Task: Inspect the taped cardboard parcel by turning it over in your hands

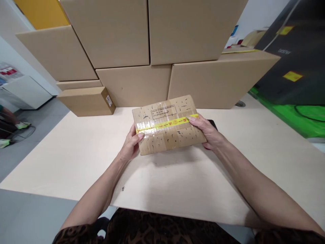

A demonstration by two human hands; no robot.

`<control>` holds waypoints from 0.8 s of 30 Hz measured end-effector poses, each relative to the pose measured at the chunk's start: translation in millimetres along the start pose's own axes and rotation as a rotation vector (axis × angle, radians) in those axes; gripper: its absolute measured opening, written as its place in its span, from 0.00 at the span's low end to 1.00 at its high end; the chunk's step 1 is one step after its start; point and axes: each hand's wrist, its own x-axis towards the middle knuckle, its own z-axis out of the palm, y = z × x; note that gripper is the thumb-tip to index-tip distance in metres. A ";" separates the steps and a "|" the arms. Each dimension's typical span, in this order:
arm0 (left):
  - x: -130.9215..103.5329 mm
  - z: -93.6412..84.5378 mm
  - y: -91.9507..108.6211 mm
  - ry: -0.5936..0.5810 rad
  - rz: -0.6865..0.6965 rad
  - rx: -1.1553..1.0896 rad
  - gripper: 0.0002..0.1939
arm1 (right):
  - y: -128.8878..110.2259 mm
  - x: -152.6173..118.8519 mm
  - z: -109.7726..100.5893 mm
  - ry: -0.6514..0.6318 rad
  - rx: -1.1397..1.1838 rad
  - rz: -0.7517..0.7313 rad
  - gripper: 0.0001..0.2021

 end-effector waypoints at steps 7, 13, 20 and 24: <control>-0.6 -0.4 -3.6 -0.018 -0.055 -0.009 0.44 | -2.3 -1.3 -0.2 0.003 0.033 0.102 0.32; -0.4 -2.1 -3.0 -0.010 -0.065 0.000 0.45 | 0.9 -2.5 2.7 0.011 0.044 0.146 0.37; 0.8 -2.8 -2.0 0.000 -0.038 0.011 0.45 | 0.5 0.8 1.3 -0.075 0.096 0.109 0.28; 1.6 -2.8 -3.2 0.000 -0.019 0.006 0.44 | 4.4 4.2 2.3 -0.096 0.075 0.079 0.26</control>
